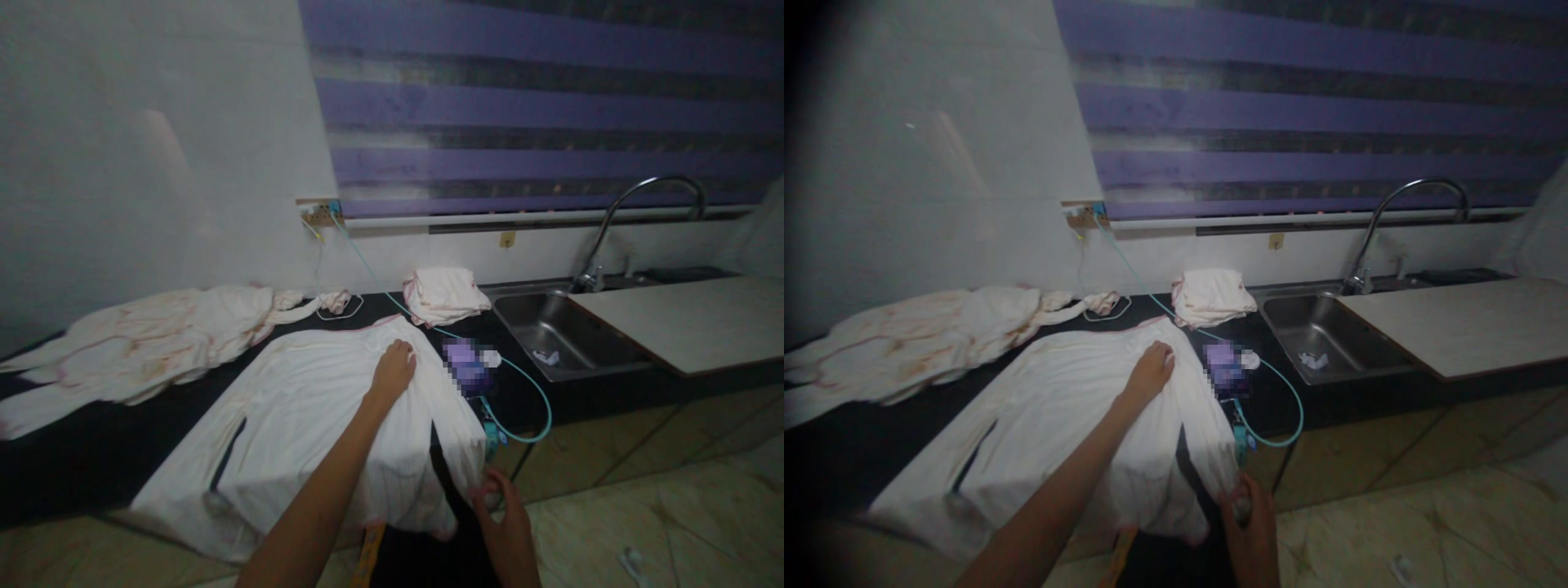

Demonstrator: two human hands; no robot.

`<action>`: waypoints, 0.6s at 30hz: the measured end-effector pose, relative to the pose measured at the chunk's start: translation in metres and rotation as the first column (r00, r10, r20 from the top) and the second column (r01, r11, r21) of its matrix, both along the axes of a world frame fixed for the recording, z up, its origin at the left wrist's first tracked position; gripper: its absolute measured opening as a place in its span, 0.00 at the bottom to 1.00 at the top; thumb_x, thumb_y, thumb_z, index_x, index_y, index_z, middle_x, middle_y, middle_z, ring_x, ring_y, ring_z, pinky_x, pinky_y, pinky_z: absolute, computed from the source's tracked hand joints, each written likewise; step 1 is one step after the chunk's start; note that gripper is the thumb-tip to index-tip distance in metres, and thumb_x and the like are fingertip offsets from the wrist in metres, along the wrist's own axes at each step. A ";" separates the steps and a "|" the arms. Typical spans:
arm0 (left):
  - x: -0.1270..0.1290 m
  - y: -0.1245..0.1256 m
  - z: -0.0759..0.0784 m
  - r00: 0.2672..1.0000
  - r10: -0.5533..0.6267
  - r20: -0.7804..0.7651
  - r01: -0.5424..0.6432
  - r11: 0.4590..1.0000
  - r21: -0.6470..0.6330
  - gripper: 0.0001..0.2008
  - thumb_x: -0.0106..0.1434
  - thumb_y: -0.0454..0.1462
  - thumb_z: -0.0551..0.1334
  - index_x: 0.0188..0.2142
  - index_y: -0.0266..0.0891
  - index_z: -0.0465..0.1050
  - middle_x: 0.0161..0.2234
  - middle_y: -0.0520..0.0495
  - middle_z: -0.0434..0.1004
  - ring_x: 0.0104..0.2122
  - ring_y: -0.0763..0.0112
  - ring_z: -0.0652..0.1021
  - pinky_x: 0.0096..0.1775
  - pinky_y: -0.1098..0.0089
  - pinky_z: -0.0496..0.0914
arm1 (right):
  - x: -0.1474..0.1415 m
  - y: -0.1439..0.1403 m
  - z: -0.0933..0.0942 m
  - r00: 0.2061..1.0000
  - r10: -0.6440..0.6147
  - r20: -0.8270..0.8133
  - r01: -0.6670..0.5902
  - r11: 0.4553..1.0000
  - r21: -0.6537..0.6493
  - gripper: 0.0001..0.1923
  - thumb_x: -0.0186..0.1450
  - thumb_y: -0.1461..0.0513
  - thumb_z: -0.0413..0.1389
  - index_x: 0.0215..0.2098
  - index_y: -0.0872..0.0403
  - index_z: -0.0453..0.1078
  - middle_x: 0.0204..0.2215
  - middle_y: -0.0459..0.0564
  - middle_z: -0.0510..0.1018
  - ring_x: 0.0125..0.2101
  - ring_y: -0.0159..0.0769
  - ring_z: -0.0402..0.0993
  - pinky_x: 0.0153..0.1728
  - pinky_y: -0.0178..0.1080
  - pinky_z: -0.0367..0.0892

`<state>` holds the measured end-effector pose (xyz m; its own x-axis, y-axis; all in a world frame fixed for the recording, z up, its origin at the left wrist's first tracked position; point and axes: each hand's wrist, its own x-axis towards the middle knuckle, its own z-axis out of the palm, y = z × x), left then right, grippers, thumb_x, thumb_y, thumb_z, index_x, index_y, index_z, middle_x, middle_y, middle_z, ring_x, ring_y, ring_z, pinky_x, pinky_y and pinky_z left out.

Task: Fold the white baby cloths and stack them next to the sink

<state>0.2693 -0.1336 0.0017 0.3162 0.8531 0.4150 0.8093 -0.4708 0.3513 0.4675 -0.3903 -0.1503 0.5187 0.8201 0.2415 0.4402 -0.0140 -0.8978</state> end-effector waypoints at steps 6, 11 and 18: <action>0.001 -0.002 -0.010 0.993 0.066 -0.098 -0.069 0.997 -0.024 0.26 0.75 0.47 0.51 0.64 0.35 0.66 0.65 0.35 0.69 0.66 0.51 0.67 0.66 0.51 0.61 | 0.016 -0.001 -0.005 0.990 0.061 -0.128 -0.061 0.998 0.010 0.31 0.67 0.34 0.50 0.40 0.49 0.78 0.39 0.56 0.84 0.43 0.52 0.82 0.46 0.49 0.77; 0.003 0.001 -0.015 0.977 0.133 -0.166 -0.148 0.986 -0.079 0.35 0.74 0.54 0.48 0.71 0.35 0.60 0.72 0.34 0.58 0.71 0.37 0.57 0.69 0.40 0.53 | 0.031 -0.012 0.012 0.973 -0.072 -0.220 0.049 0.993 -0.106 0.34 0.62 0.31 0.52 0.39 0.49 0.78 0.38 0.56 0.84 0.42 0.53 0.82 0.41 0.47 0.78; 0.004 0.006 -0.016 0.967 0.182 -0.178 -0.207 0.969 -0.135 0.47 0.69 0.64 0.48 0.73 0.32 0.55 0.73 0.30 0.53 0.72 0.36 0.54 0.69 0.44 0.53 | 0.093 -0.045 0.086 0.923 0.253 -0.289 -0.327 0.913 -0.244 0.20 0.50 0.41 0.68 0.29 0.45 0.82 0.31 0.54 0.85 0.36 0.56 0.82 0.40 0.51 0.78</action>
<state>0.2730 -0.1278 -0.0142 0.1902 0.9536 0.2333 0.9321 -0.2500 0.2621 0.5607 -0.4351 -0.0641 0.2596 0.9574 -0.1264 0.2295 -0.1883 -0.9549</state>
